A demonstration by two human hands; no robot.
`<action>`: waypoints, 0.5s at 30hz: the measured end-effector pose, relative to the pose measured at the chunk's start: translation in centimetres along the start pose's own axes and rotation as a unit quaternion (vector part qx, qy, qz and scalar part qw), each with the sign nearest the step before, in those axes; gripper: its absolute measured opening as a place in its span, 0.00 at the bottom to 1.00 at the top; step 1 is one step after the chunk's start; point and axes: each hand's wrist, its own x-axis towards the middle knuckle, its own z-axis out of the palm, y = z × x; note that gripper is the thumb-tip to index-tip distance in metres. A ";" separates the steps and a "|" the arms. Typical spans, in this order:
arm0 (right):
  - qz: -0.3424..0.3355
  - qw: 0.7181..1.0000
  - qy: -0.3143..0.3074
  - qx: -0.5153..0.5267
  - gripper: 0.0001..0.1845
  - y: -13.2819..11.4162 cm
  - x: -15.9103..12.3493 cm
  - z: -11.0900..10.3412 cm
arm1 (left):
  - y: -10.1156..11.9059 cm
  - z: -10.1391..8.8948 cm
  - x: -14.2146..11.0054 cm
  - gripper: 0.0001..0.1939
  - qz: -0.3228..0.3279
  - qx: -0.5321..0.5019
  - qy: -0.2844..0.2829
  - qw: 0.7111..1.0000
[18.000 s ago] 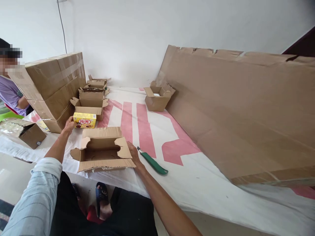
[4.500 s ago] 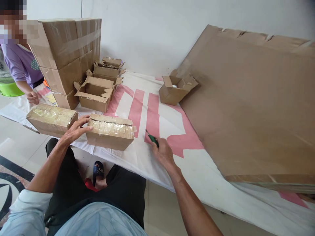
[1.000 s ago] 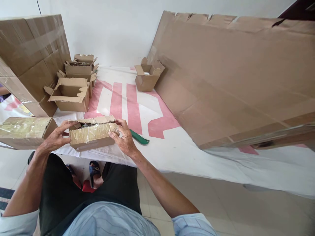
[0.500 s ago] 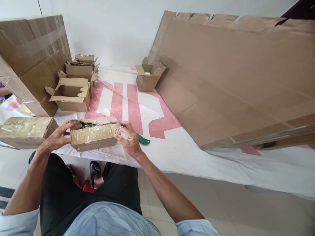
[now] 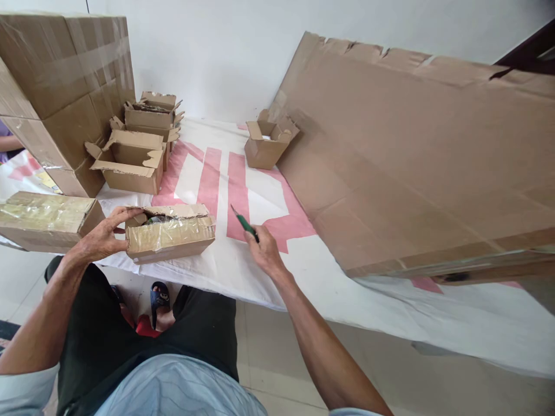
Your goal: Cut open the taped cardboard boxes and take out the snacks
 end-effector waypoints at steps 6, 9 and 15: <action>-0.155 0.965 -0.143 0.155 0.24 -10.1 3.0 -5.4 | 0.5 0.3 -0.2 0.38 0.002 -0.004 0.007 1.000; -0.231 0.945 -0.195 0.125 0.21 -14.3 4.2 -6.6 | 0.6 0.5 -0.3 0.38 0.007 -0.007 0.010 1.000; -0.296 0.928 -0.222 0.045 0.17 -18.1 6.1 -6.9 | 0.3 0.7 -0.6 0.38 0.014 0.004 0.007 1.000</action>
